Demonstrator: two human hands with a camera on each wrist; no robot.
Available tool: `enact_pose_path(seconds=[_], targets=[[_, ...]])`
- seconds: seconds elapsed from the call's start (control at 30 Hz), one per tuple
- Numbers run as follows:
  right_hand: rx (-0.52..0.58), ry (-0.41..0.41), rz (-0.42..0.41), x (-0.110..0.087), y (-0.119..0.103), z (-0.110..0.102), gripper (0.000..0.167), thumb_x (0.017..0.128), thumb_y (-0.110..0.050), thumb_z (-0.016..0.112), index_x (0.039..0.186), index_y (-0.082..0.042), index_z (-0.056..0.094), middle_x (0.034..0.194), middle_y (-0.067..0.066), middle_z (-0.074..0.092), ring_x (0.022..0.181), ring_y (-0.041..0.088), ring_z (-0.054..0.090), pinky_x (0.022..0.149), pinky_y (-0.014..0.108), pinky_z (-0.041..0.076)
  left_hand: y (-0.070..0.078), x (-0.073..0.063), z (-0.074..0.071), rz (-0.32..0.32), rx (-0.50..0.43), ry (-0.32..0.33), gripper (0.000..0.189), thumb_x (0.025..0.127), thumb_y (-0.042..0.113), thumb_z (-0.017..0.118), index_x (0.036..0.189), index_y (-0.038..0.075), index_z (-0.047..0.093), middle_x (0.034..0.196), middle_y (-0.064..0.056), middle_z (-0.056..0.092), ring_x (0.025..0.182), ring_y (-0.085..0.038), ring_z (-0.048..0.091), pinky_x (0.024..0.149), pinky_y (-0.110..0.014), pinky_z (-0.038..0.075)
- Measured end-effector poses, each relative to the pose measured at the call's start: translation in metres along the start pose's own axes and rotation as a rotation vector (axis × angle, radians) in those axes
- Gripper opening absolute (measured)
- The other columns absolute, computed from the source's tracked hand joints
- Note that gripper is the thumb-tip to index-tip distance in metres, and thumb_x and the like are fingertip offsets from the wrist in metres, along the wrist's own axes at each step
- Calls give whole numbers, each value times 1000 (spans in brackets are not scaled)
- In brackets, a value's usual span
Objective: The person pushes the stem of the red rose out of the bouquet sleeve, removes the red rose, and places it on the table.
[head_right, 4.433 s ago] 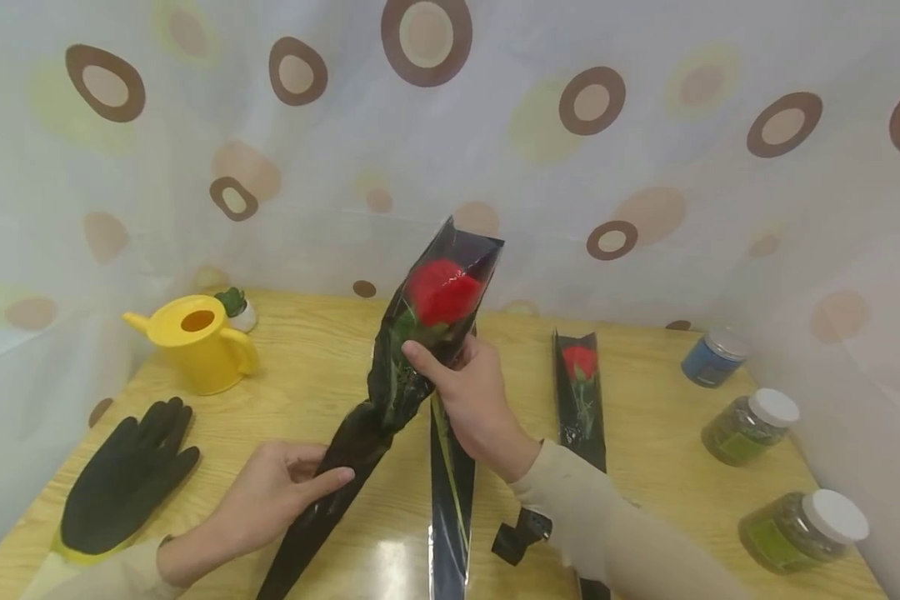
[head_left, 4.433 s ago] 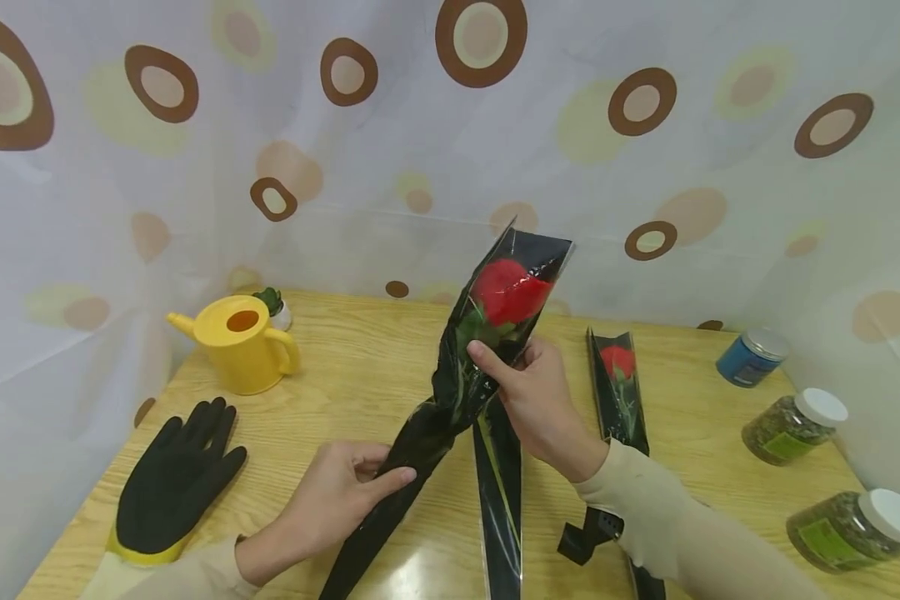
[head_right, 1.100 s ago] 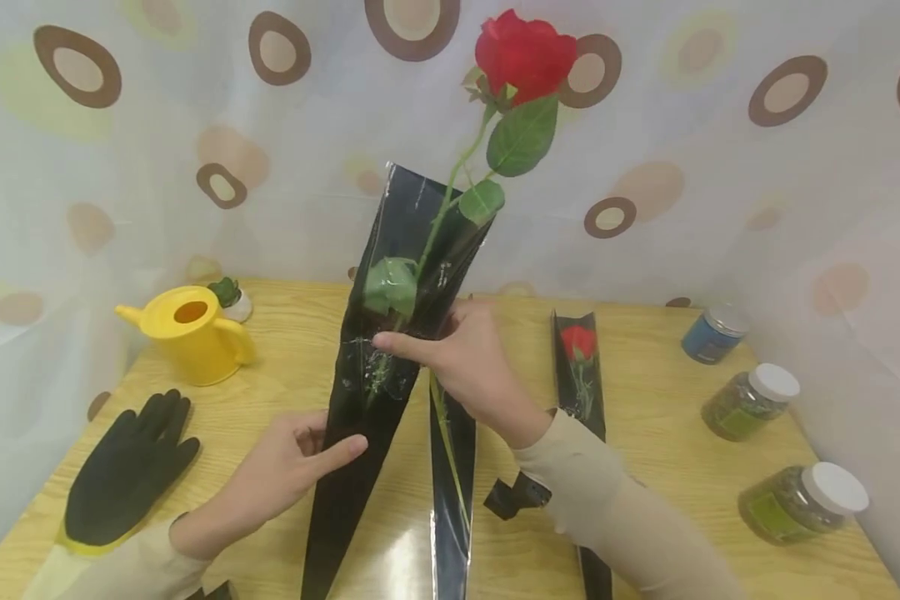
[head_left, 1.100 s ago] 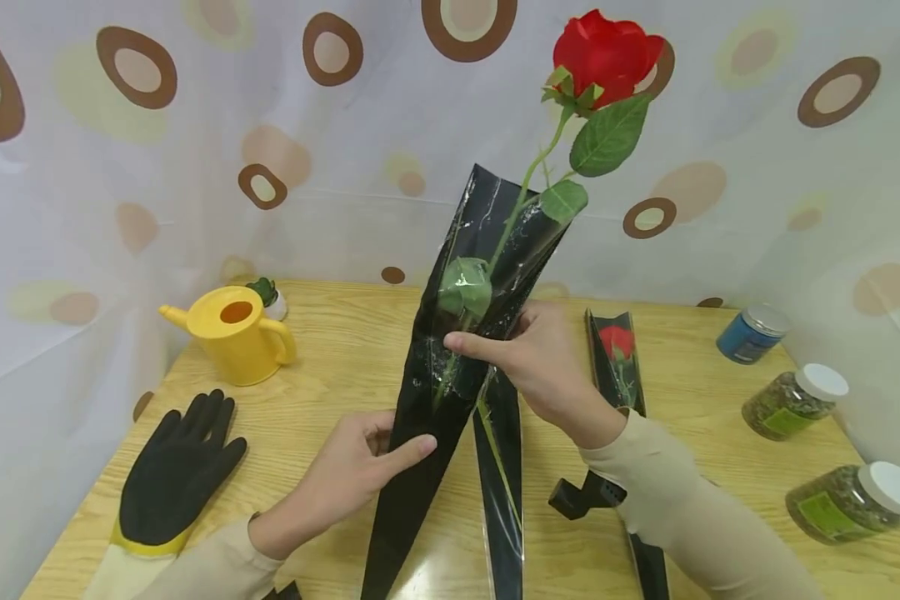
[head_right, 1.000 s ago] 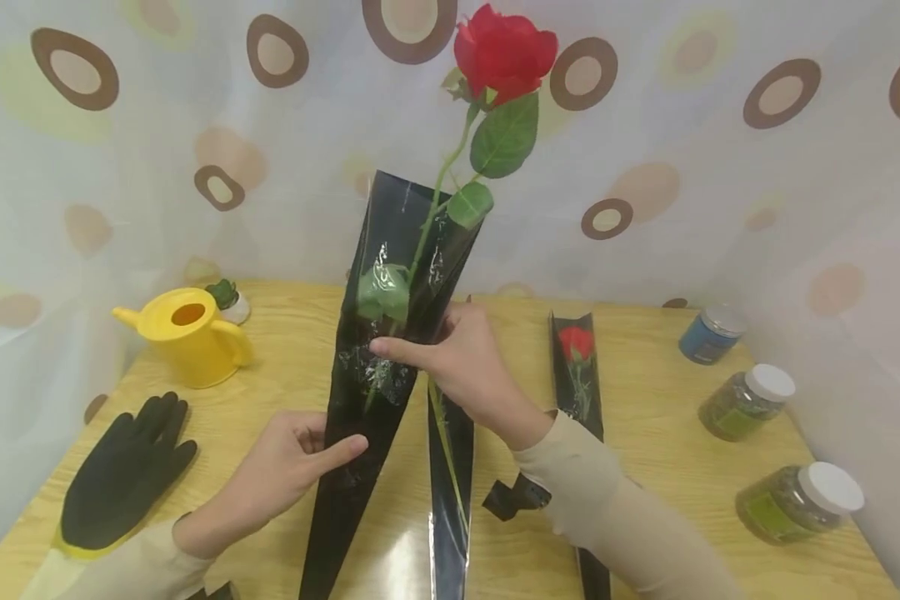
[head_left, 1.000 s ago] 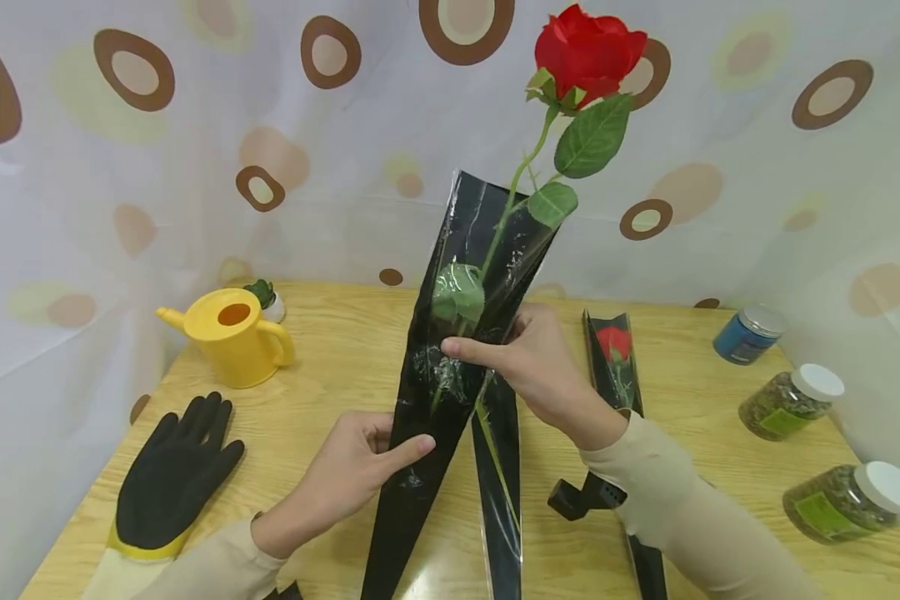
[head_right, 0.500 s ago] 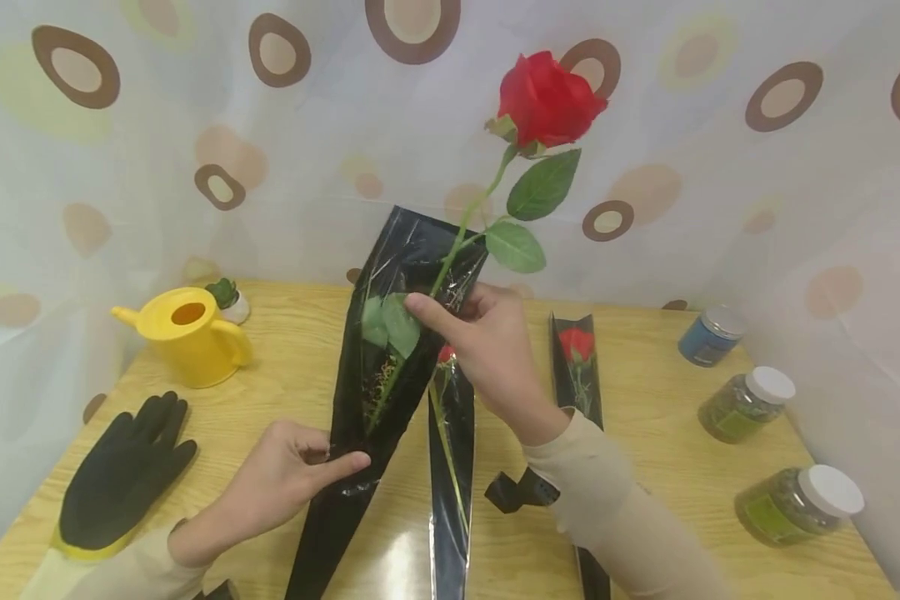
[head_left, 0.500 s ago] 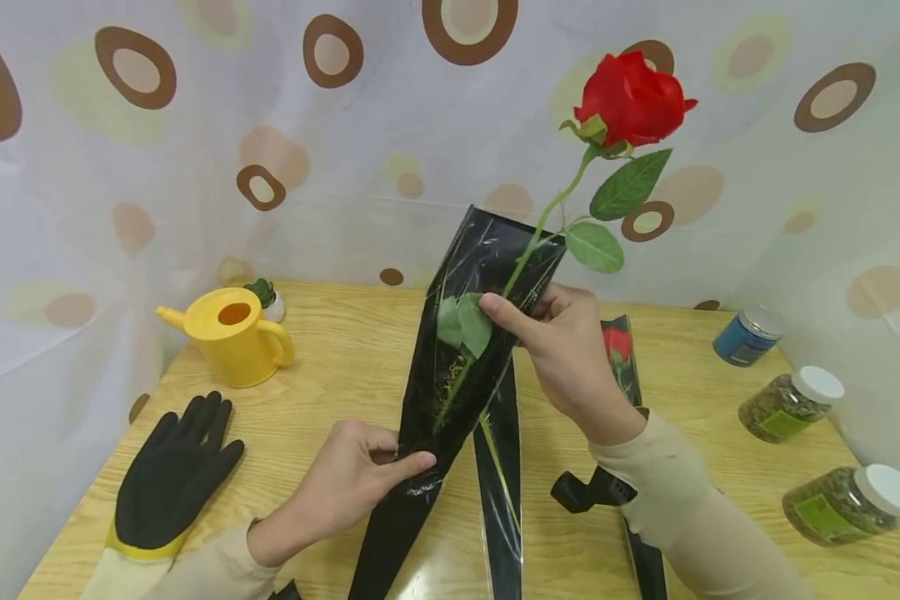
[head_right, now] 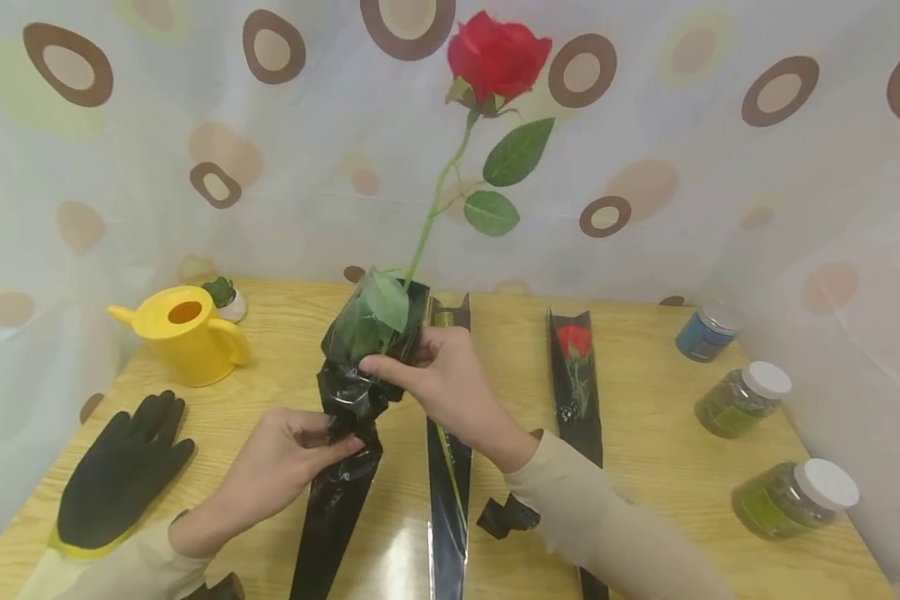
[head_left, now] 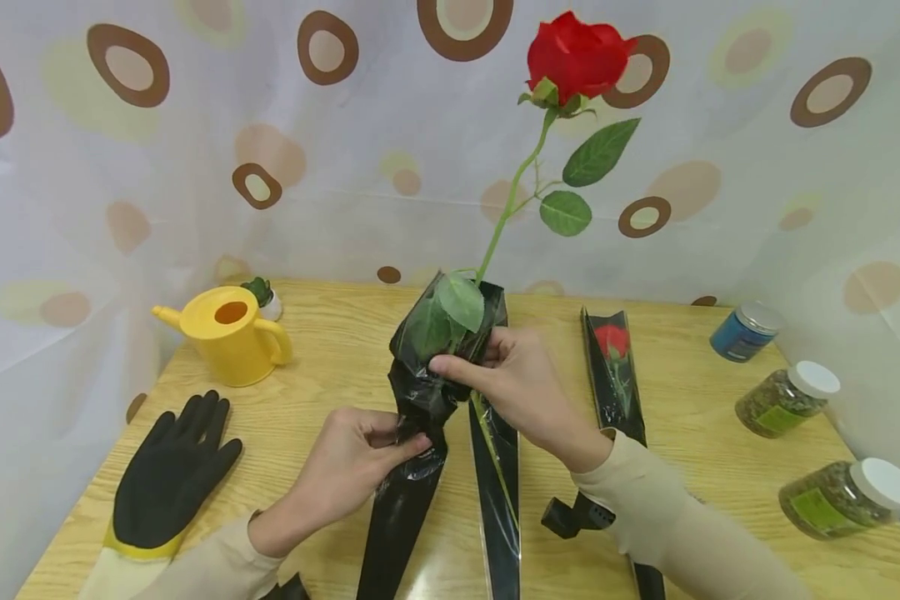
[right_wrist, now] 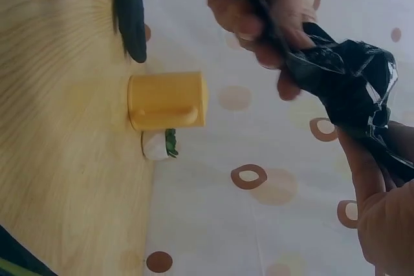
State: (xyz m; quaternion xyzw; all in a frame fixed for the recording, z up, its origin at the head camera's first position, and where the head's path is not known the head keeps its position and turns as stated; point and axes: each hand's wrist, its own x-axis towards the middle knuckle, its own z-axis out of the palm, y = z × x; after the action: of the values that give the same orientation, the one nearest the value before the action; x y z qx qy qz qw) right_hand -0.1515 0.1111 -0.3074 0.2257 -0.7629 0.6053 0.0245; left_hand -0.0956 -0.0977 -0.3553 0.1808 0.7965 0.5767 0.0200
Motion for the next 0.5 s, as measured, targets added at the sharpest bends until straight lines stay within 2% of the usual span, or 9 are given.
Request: enact_pose_path(seconds=[0.07, 0.1, 0.17, 0.23, 0.27, 0.33, 0.4, 0.47, 0.5], targets=[[10, -36, 8, -2, 3, 2, 21, 87, -19, 79, 104, -6, 76, 92, 1, 74, 88, 19, 71, 76, 36, 56, 1, 1, 0, -5, -27, -3, 7, 88, 14, 77, 84, 8, 80, 69, 7, 68, 58, -1, 59, 53, -19, 44], [14, -44, 12, -2, 4, 3, 21, 87, -18, 79, 104, -6, 76, 93, 1, 74, 88, 20, 71, 76, 37, 56, 1, 1, 1, -14, -47, -10, 7, 87, 14, 78, 89, 7, 80, 77, 3, 72, 64, -4, 65, 57, -21, 49], [10, -44, 19, -3, 3, 1, 19, 86, -17, 79, 101, -6, 76, 90, 3, 74, 85, 20, 71, 75, 37, 56, -1, 0, 2, -37, -74, -33, 10, 88, 16, 77, 92, 6, 80, 81, 2, 73, 70, -6, 68, 62, -22, 51], [13, -45, 35, -2, 1, -2, 18, 87, -16, 79, 100, -4, 76, 89, 3, 74, 83, 19, 70, 75, 35, 55, -3, -1, 3, -54, -84, -58, 12, 88, 20, 78, 91, 8, 80, 76, 3, 72, 63, -3, 63, 58, -20, 48], [21, -43, 48, -1, 0, -5, 18, 87, -15, 79, 100, -3, 76, 83, 1, 72, 74, 16, 67, 71, 33, 54, -5, -2, 3, -59, -85, -74, 12, 87, 21, 78, 92, 10, 80, 81, 3, 74, 67, -4, 65, 61, -21, 50], [21, -3, 84, 0, -5, -12, 17, 87, -17, 79, 92, -1, 74, 68, -1, 64, 56, 12, 53, 61, 29, 48, -10, -5, 3, -70, -47, -114, 23, 86, 26, 79, 72, 9, 75, 61, 10, 64, 51, -1, 48, 51, -19, 40], [30, 39, 99, 3, -10, -20, 17, 87, -16, 79, 90, -1, 72, 55, -3, 47, 46, 11, 33, 51, 28, 37, -15, -9, 2, -84, -7, -154, 43, 85, 30, 80, 55, 9, 56, 49, 13, 42, 46, -3, 28, 45, -20, 27], [25, 57, 107, 4, -14, -27, 19, 87, -17, 80, 86, 0, 70, 53, -2, 31, 48, 14, 17, 48, 30, 26, -19, -13, -2, -114, 29, -194, 56, 84, 32, 81, 55, 9, 39, 51, 13, 27, 46, -4, 22, 45, -21, 23], [23, 53, 103, 5, -15, -30, 19, 86, -17, 80, 90, -1, 70, 54, -3, 37, 46, 12, 24, 48, 28, 31, -19, -14, -4, -125, 23, -213, 54, 84, 32, 81, 58, 8, 41, 53, 13, 29, 46, -2, 26, 45, -20, 26]])
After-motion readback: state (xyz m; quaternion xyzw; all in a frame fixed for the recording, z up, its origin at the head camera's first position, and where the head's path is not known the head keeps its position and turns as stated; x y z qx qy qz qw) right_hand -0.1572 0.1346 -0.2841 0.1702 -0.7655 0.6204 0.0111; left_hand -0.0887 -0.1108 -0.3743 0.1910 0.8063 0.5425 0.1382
